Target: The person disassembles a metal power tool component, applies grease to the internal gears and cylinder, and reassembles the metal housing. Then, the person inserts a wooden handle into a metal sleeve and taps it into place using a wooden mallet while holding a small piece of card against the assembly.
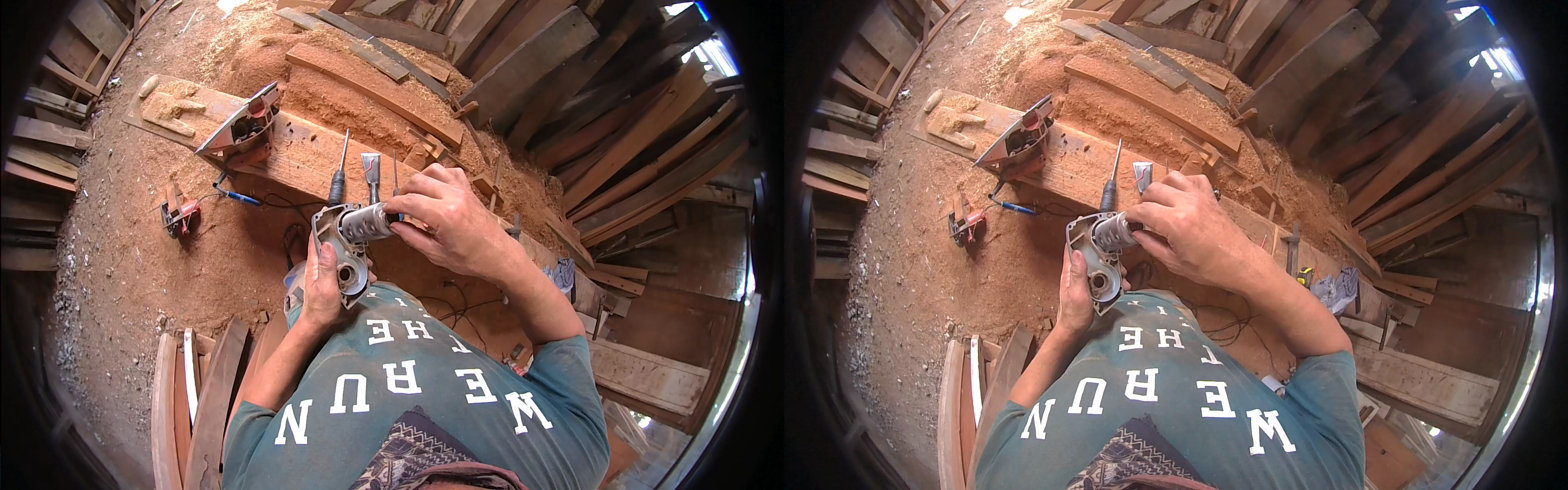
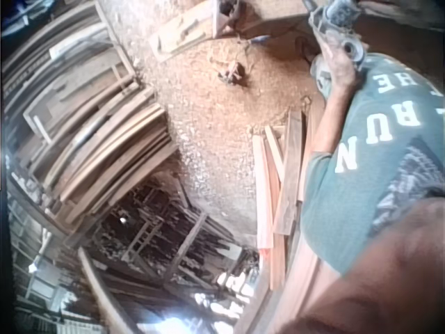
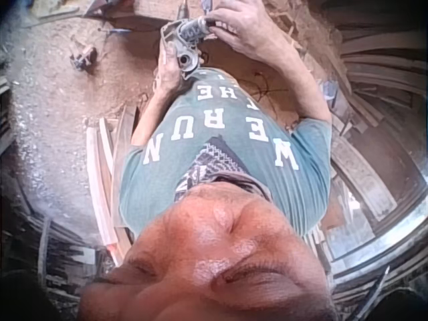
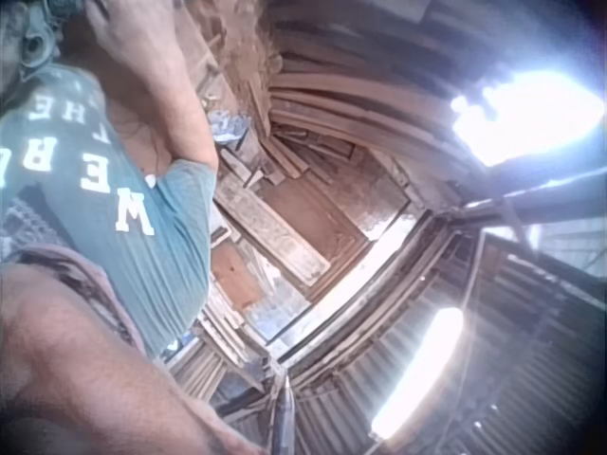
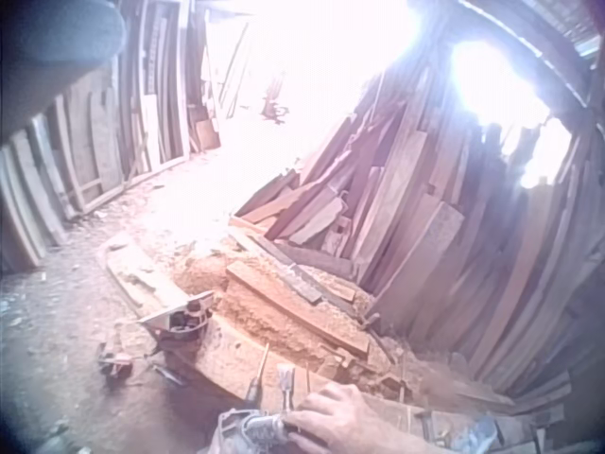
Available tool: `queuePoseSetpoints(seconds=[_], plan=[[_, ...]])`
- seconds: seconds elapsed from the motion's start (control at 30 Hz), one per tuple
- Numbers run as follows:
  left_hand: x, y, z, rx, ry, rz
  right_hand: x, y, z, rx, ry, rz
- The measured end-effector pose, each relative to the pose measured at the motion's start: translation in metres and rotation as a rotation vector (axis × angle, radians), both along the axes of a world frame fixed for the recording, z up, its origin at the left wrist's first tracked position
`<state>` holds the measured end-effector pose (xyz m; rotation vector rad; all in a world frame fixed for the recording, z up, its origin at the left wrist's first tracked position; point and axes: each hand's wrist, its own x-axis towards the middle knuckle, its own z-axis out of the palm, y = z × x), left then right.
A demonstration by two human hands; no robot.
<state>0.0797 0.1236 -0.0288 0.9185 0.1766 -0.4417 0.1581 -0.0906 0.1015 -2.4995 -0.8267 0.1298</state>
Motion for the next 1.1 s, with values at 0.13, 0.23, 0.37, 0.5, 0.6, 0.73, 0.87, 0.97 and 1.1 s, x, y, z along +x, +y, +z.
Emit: queuePoseSetpoints(seconds=[0.13, 0.23, 0.37, 0.5, 0.6, 0.73, 0.87, 0.97, 1.1], plan=[[-0.001, 0.000, -0.001, 0.020, -0.008, -0.005, 0.001, 0.000, 0.003, -0.026, 0.020, 0.028], [0.000, 0.000, 0.000, 0.015, -0.015, -0.005, 0.001, 0.000, 0.001, -0.014, 0.014, 0.014], [-0.001, 0.000, 0.001, 0.006, -0.008, -0.005, -0.001, 0.001, 0.006, -0.098, 0.016, -0.031], [-0.002, 0.000, 0.000, 0.010, -0.012, -0.013, -0.003, 0.002, 0.002, -0.033, -0.018, -0.018], [-0.003, 0.001, -0.001, -0.002, -0.005, -0.003, -0.003, 0.001, 0.005, -0.056, 0.020, -0.047], [-0.003, 0.001, 0.001, 0.011, -0.001, -0.007, -0.004, 0.006, 0.009, -0.039, -0.026, 0.050], [-0.004, 0.002, 0.000, 0.002, 0.003, -0.015, -0.002, 0.008, 0.010, -0.121, -0.014, 0.122], [-0.004, 0.002, 0.000, 0.006, 0.007, -0.019, 0.002, 0.005, 0.006, -0.168, -0.069, 0.151], [-0.006, 0.002, -0.006, 0.004, 0.009, -0.006, 0.013, 0.012, 0.016, -0.388, 0.061, 0.040]])
